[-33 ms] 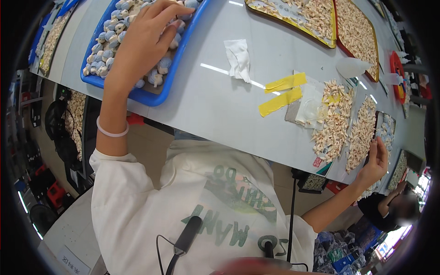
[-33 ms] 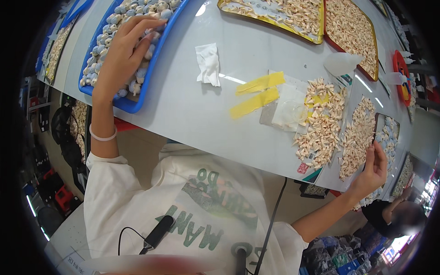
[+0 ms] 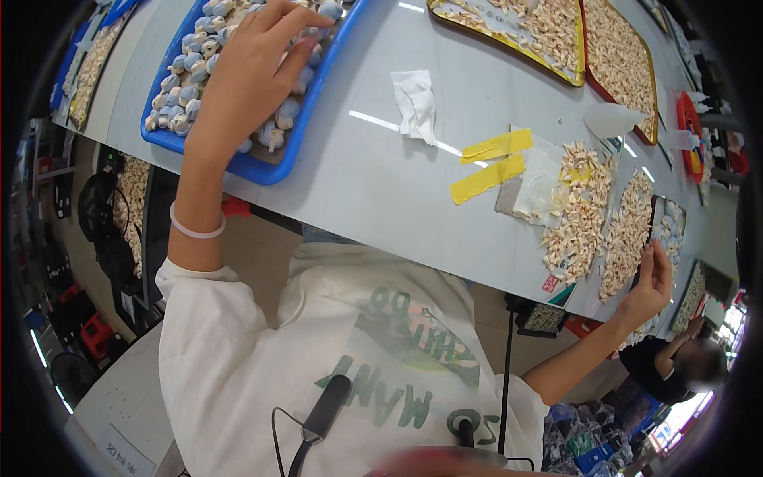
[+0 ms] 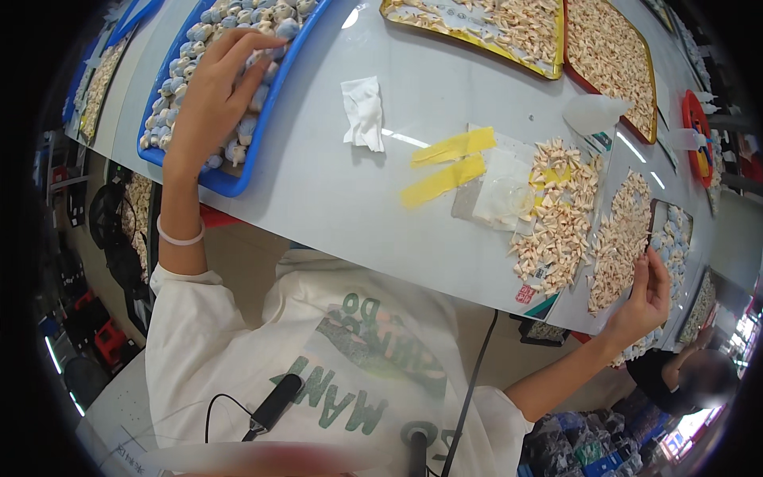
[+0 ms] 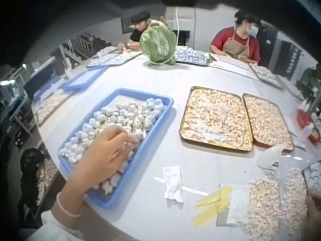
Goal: The person assembles a toy figurine head by applying adhesive from a bottle to the toy head, then attaching hair pieces to it by hand.
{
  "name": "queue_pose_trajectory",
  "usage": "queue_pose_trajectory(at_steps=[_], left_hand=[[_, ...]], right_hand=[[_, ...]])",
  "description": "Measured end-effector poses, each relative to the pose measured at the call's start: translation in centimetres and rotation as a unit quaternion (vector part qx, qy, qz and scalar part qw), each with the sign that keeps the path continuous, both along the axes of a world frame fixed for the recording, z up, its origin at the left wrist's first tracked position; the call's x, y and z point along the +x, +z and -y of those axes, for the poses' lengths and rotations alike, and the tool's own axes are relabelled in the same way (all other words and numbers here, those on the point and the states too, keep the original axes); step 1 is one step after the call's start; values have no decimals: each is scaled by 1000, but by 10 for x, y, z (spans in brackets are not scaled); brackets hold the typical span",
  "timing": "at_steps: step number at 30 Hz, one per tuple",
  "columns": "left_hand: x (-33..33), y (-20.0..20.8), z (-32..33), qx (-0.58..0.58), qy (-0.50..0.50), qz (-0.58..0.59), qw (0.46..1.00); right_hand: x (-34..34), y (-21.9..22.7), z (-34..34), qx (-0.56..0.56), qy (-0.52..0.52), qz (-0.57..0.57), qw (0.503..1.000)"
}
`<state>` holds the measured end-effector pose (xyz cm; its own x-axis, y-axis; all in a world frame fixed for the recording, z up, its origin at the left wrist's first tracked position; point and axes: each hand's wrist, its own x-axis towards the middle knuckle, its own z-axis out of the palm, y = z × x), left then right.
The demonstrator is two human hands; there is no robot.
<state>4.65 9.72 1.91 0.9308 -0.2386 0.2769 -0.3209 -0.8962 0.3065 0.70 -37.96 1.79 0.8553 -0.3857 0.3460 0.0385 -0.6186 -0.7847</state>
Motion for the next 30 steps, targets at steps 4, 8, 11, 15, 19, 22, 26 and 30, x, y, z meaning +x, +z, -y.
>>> queue_pose_trajectory(at_steps=[4,8,11,15,19,22,26,30], left_hand=[[-5,-4,-2,-27,127,-24,991],[-9,3,-20,-109,158,-184,964],[-18,-5,-34,-177,88,-141,970],[-36,0,-22,-310,69,-41,947],[-62,2,16,-593,-1,-54,803],[-70,-22,46,-706,-133,-113,686],[-79,-25,87,-771,-130,-235,577],[-78,-29,116,-791,-92,-296,528]], right_hand=[[-6,-4,16,45,32,58,997],[-10,3,23,113,80,94,986],[-11,8,23,188,187,106,958],[-22,10,12,230,161,90,955],[-23,2,21,173,153,106,967],[-20,0,24,148,216,112,959],[-21,0,8,168,175,95,966],[-24,3,2,239,225,44,943]])
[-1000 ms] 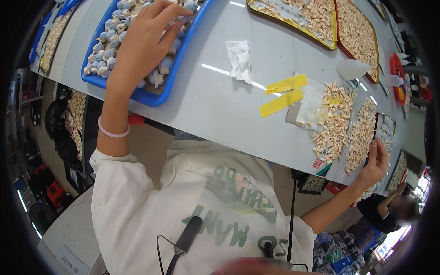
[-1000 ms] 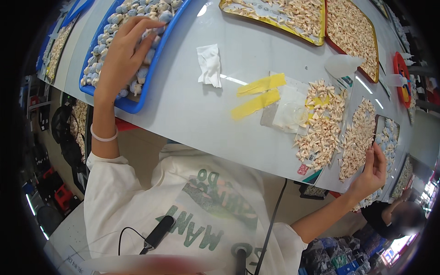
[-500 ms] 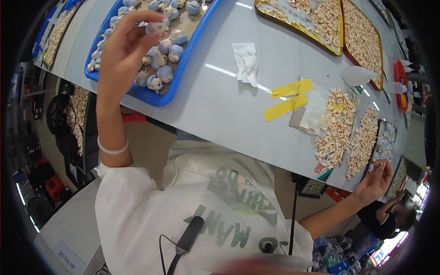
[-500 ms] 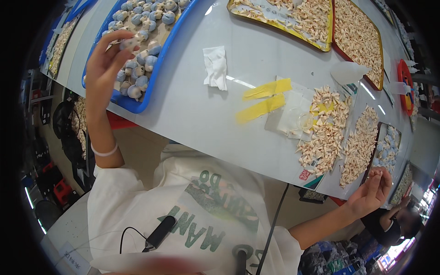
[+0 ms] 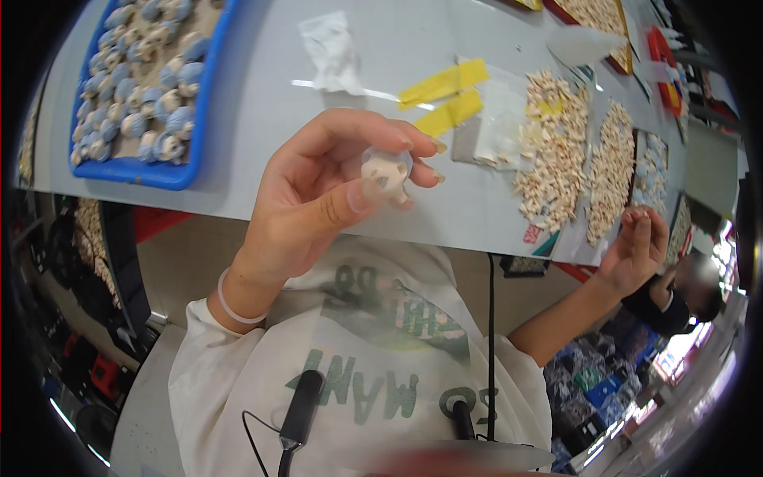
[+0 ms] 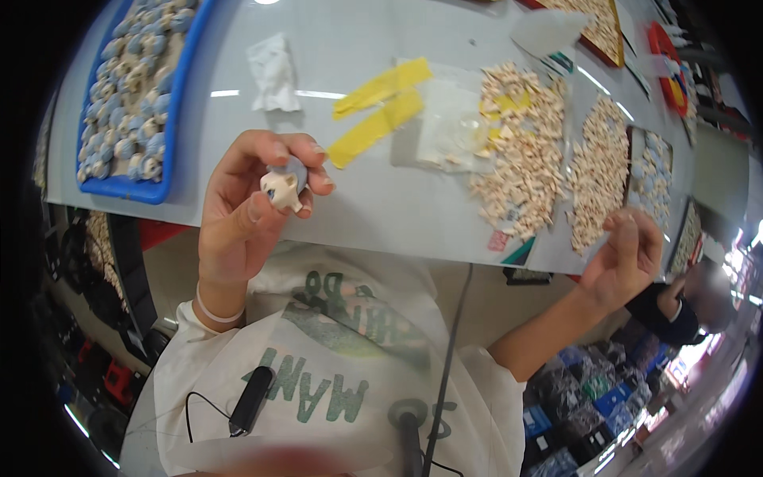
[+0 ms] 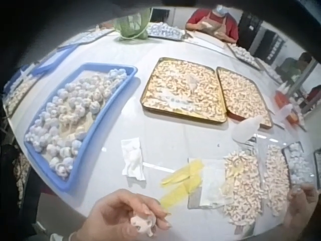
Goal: The person assembles a toy figurine head by applying adhesive from a bottle to the toy head, then attaching hair pieces to it by hand.
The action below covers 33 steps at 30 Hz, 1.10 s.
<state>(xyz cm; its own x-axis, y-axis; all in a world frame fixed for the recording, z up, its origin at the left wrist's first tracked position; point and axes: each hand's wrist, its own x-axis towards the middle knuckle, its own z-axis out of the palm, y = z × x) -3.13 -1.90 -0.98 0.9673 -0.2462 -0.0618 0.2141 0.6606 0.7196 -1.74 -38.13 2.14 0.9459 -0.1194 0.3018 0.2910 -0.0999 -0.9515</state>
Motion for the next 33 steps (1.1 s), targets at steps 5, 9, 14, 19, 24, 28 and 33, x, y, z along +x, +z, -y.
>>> queue_pose_trajectory(at_steps=[5,9,14,19,24,28,33], left_hand=[[1,-5,21,10,-20,-6,1000],[6,-7,29,42,-20,-4,999],[7,-6,34,48,-13,-15,999],[9,-10,31,52,-51,-23,997],[10,-22,22,-60,-79,55,994],[7,-12,25,-94,-103,-17,990],[6,-1,35,30,-108,-72,991]], right_hand=[[-2,-1,-25,27,-32,4,999],[2,-1,-34,-2,-1,-8,1000],[8,3,-62,27,29,-62,997],[12,8,-78,145,141,-146,968],[7,26,-60,30,82,-117,989],[2,40,-39,-104,-43,-37,993],[6,41,-42,-188,-124,-31,974]])
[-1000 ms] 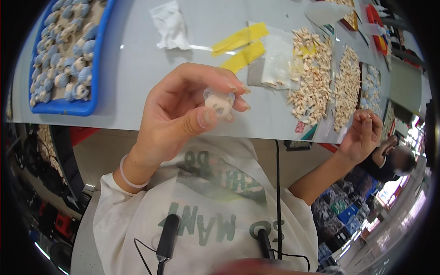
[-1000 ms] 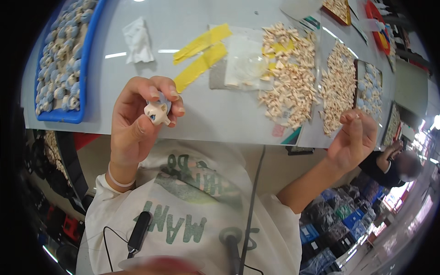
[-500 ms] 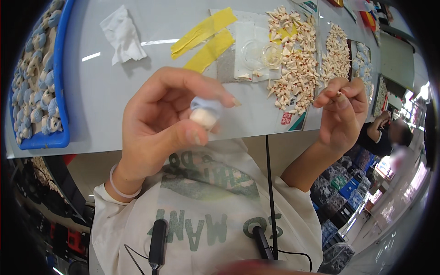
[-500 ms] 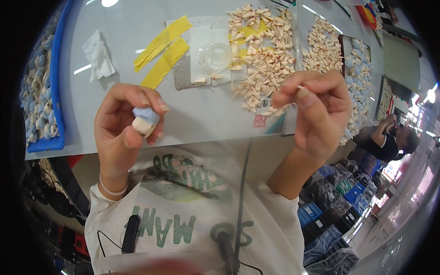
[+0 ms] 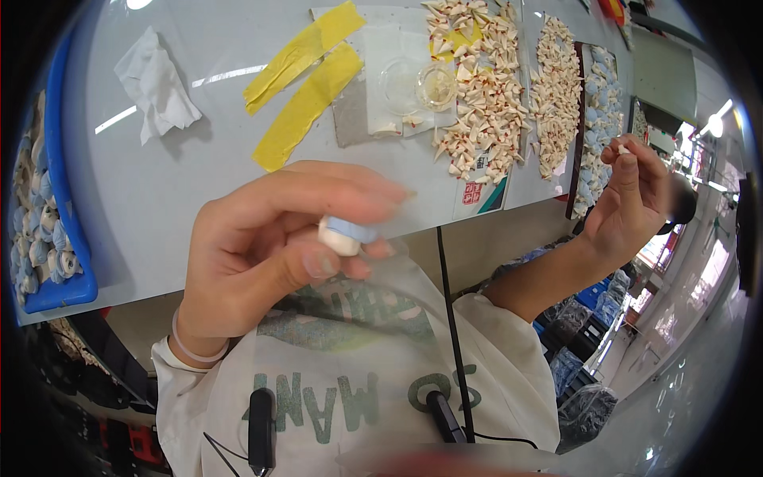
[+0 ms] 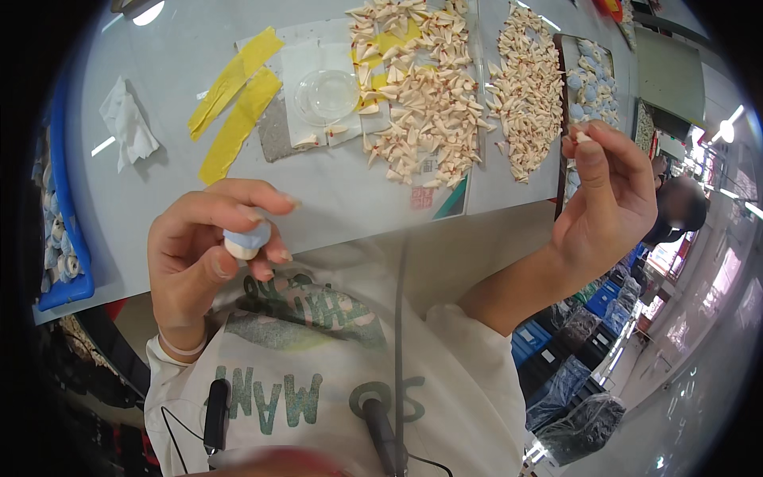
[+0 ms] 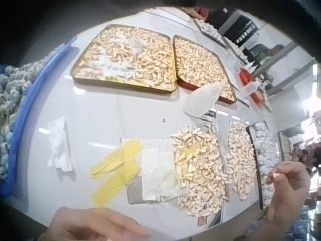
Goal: The person assembles a toy figurine head by applying adhesive from a bottle to the toy head, then attaching hair pieces to it by hand.
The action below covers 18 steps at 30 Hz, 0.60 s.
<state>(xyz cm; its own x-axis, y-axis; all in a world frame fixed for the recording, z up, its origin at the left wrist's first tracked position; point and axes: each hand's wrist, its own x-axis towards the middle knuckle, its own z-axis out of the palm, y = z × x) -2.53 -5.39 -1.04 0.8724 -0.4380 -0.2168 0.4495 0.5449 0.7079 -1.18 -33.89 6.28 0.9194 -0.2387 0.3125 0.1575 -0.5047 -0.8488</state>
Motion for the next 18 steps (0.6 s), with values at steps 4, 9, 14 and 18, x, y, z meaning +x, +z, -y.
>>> queue_pose_trajectory(at_steps=[4,9,14,18], left_hand=[[1,-6,-5,-10,-28,-2,1000],[3,0,-4,-26,-19,-42,999],[7,-13,-7,-6,-22,97,995],[8,-11,-8,18,-40,99,994]], right_hand=[[11,-6,-23,-27,38,16,999],[26,-21,-61,-25,81,13,996],[45,-24,-75,-166,229,-13,959],[51,-20,-94,-248,257,-49,933]])
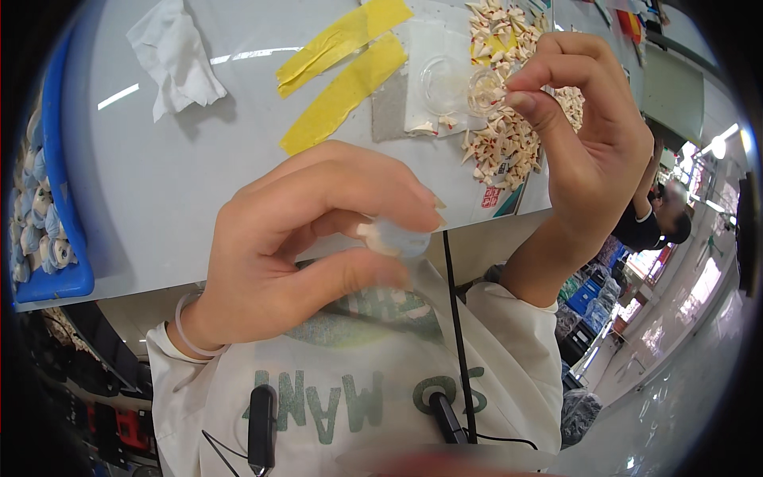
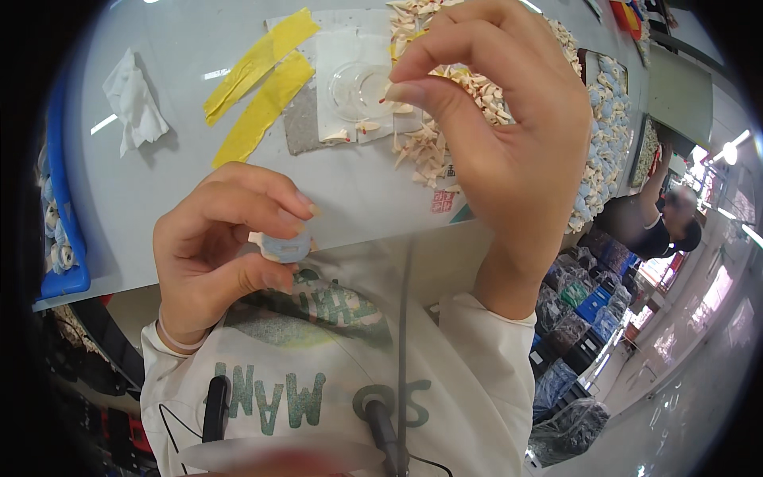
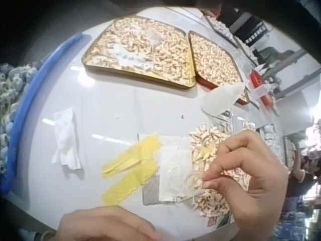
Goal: The person assembles a toy figurine head by applying adhesive from a bottle to the toy head, then attaching hair pieces to it by hand.
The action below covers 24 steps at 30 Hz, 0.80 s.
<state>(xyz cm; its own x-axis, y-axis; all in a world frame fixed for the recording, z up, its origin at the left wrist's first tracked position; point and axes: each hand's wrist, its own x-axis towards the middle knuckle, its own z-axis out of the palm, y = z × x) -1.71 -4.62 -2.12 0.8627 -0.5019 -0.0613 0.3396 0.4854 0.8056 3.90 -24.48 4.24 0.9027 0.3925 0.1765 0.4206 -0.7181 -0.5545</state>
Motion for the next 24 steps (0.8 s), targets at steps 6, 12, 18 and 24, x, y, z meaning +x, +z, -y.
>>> queue_pose_trajectory(at_steps=[6,12,18,24], left_hand=[[2,-1,-3,24,-25,33,999],[2,-3,-3,-17,-11,55,998],[0,-2,-5,-5,-5,13,1000],[-4,-8,2,-12,87,60,994]], right_hand=[[2,3,-10,-61,-10,6,998],[2,2,-9,-74,-11,18,997],[-7,8,-5,11,-29,-6,1000],[-34,3,-6,246,2,-62,967]])
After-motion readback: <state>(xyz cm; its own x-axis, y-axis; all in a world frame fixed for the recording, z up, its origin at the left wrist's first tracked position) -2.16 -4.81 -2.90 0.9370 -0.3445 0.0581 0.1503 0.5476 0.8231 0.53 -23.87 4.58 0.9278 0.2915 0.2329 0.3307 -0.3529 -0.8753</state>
